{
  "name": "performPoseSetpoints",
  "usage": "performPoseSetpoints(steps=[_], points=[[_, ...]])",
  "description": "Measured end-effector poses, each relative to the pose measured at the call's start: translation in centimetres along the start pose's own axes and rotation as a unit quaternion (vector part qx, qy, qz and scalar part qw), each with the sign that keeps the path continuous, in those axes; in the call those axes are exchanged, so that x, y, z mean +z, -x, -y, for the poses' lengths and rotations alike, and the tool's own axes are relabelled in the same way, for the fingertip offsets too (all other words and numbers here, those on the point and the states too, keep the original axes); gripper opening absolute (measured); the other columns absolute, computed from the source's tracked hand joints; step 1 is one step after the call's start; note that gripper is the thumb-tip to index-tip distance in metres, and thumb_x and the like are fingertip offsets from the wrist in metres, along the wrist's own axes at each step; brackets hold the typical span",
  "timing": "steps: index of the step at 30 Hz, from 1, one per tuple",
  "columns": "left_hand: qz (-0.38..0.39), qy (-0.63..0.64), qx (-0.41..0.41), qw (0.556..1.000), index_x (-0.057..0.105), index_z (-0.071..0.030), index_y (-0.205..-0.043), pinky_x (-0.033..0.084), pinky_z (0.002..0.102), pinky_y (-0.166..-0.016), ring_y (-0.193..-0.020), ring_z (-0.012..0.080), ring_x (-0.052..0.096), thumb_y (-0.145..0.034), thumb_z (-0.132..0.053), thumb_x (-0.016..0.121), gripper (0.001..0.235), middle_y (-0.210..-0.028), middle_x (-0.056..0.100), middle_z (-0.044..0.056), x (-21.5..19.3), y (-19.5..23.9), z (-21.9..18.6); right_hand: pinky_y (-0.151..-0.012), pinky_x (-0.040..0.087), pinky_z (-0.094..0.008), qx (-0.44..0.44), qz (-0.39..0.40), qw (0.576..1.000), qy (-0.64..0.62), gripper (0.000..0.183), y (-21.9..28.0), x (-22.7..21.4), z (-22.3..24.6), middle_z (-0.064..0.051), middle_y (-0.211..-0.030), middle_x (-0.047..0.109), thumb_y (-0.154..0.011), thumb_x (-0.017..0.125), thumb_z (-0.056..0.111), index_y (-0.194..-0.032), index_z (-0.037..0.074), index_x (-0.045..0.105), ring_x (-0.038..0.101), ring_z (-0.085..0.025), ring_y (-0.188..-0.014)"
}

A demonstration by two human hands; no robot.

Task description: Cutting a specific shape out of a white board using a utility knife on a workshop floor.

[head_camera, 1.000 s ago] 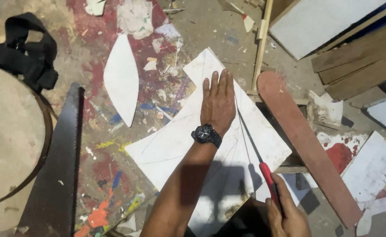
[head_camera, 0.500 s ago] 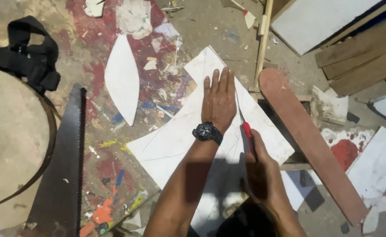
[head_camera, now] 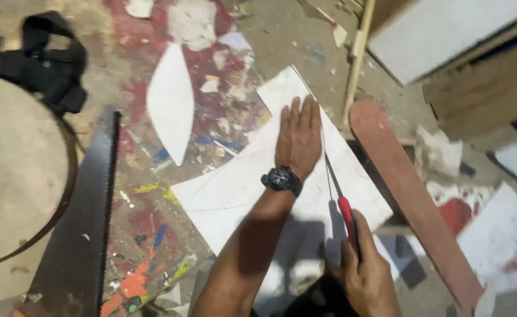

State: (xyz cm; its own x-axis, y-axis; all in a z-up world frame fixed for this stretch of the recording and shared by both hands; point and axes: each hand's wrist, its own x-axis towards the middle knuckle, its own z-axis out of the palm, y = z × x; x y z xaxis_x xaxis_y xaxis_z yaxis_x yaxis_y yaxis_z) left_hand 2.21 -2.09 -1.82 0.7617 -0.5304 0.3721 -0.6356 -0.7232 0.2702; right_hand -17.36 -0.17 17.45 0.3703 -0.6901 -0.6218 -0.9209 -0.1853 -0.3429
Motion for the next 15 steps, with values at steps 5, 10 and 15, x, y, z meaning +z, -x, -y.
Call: performPoseSetpoints(steps=[5,10,15], points=[[0.0,0.009,-0.023,1.0,0.044,-0.001,-0.154,0.024,0.052,-0.128,-0.151,0.0376,0.041,-0.094,-0.007,0.042,0.061,-0.16,0.047,0.016,-0.6,0.0,0.3,-0.08,0.055,-0.034,-0.023,-0.037,0.995,0.092,0.066,2.3,0.1,-4.8,-0.015,-0.107,0.08,-0.09,0.048,0.035,-0.156,0.047,0.041,0.077,-0.036,-0.103],[-0.009,0.022,-0.006,1.0,0.049,-0.002,-0.15,0.029,0.053,-0.126,-0.147,0.0382,0.045,-0.096,-0.003,0.044,0.055,-0.156,0.051,0.016,-1.3,0.0,-0.2,-0.062,0.048,-0.027,-0.015,-0.125,0.99,0.067,0.06,3.7,0.5,-8.6,-0.007,-0.065,0.066,-0.093,0.06,0.033,-0.15,0.048,0.055,0.058,-0.014,-0.057],[0.02,0.02,0.002,1.0,0.043,0.0,-0.153,0.025,0.055,-0.128,-0.15,0.0398,0.04,-0.093,0.0,0.043,0.06,-0.159,0.046,0.019,-0.9,0.5,0.3,-0.066,0.042,-0.029,-0.008,0.021,1.0,0.002,0.058,0.0,-0.2,1.5,-0.014,-0.085,0.071,-0.099,0.046,0.028,-0.155,0.041,0.043,0.061,-0.022,-0.066]])
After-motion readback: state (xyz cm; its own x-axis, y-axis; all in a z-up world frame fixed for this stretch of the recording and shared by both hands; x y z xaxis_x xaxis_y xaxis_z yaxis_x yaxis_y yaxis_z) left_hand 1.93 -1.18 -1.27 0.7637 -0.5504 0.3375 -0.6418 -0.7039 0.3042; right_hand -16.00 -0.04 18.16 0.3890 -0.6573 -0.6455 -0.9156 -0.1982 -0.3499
